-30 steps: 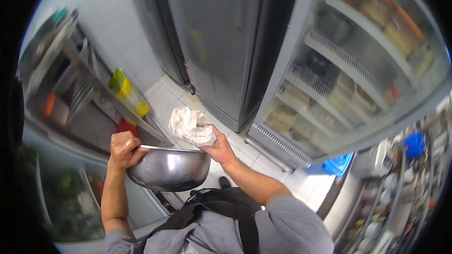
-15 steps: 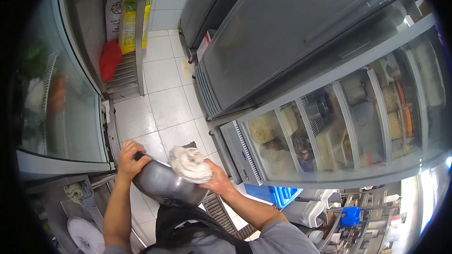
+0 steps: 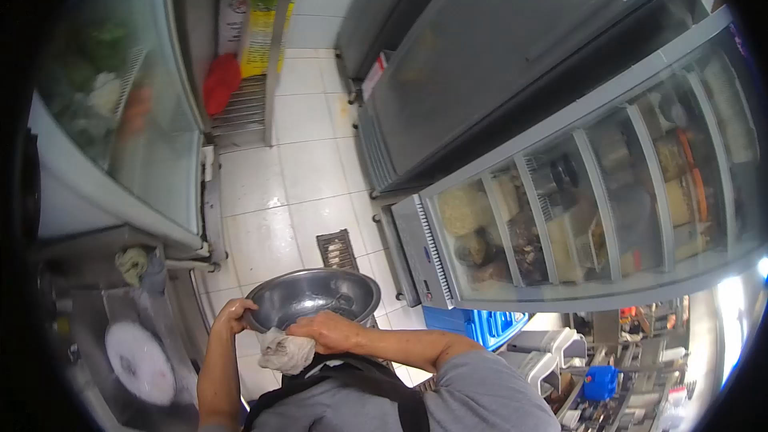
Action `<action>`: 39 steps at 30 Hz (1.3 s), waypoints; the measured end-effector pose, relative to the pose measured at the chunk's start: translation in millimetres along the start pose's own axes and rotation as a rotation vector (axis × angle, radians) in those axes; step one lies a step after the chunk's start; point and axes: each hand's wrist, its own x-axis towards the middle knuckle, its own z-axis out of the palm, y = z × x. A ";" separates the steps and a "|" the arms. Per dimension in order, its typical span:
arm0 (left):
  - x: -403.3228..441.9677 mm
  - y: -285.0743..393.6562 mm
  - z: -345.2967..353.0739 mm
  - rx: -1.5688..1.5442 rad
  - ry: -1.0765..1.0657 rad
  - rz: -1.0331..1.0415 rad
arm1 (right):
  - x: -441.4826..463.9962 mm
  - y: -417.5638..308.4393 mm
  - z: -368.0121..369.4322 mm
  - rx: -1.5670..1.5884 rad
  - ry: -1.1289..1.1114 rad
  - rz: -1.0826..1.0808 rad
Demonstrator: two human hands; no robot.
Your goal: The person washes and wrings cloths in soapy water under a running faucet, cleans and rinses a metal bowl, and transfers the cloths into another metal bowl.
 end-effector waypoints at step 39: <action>-362.7 -191.4 -356.4 -0.721 1.542 0.857 | -121.6 -20.9 173.2 -0.270 0.249 0.534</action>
